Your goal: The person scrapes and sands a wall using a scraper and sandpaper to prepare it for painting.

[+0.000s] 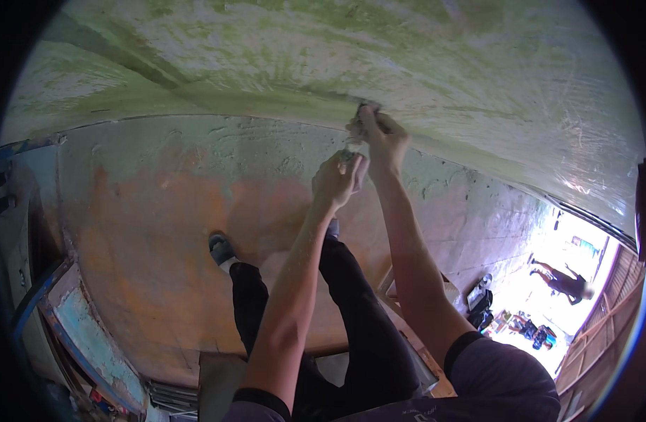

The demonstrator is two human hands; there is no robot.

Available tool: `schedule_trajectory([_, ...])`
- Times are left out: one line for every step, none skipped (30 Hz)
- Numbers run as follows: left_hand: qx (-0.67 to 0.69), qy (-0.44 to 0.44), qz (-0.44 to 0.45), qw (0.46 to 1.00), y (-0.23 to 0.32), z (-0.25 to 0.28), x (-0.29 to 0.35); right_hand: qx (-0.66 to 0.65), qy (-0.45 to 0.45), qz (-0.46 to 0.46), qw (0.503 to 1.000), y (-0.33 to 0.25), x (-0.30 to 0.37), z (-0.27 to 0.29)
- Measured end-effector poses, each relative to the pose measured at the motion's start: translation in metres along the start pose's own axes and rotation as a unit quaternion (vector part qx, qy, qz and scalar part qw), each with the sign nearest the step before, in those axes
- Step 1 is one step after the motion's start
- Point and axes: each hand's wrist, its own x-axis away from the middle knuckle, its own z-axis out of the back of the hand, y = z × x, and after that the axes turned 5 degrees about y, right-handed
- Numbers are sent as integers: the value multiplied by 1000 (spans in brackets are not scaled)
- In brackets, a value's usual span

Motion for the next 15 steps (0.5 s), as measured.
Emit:
schedule_trajectory([-12, -1, 0, 1000, -10, 2, 5, 24, 0, -23, 999, 8, 0, 0])
schedule_trajectory([-24, 2, -3, 1000, -16, 3, 4, 47, -2, -44, 998, 15, -2, -2])
schedule_trajectory([-22, 1, -2, 1000, -10, 6, 4, -16, -10, -64, 998, -12, 8, -3])
schedule_trajectory([4, 35, -30, 999, -5, 10, 5, -14, -9, -65, 998, -19, 6, -10])
schedule_trajectory([36, 62, -57, 996, 3, 9, 10, -25, -7, -34, 999, -27, 6, -9])
schedule_trajectory([32, 62, -56, 996, -9, 14, 9, -49, -10, -6, 999, -34, 10, -19])
schedule_trajectory([10, 51, -27, 998, -28, 17, 4, 13, 7, -25, 1000, -9, 8, -29])
schedule_trajectory([-10, 44, -2, 999, -45, 18, -5, 7, 5, -23, 1000, 22, -1, -35])
schedule_trajectory([-47, 23, 34, 998, -52, 6, -5, 59, 25, -31, 997, 56, -15, -24])
schedule_trajectory([-41, 16, 32, 998, -51, 0, -2, 108, 46, -44, 992, 77, -22, -17])
schedule_trajectory([-13, 31, -1, 999, -53, 19, 0, 58, 17, -36, 997, 66, -7, -30])
schedule_trajectory([28, 40, -38, 998, -46, 24, -1, 57, 15, -36, 998, 40, -5, -34])
schedule_trajectory([24, 38, -29, 999, -39, 34, 1, 14, 3, -35, 999, 6, 6, -39])
schedule_trajectory([19, 44, -42, 998, -26, 38, -6, -27, -7, -26, 999, -15, 10, -40])
schedule_trajectory([14, 50, -55, 997, -19, 40, -11, -57, 8, -27, 998, -17, 12, -45])
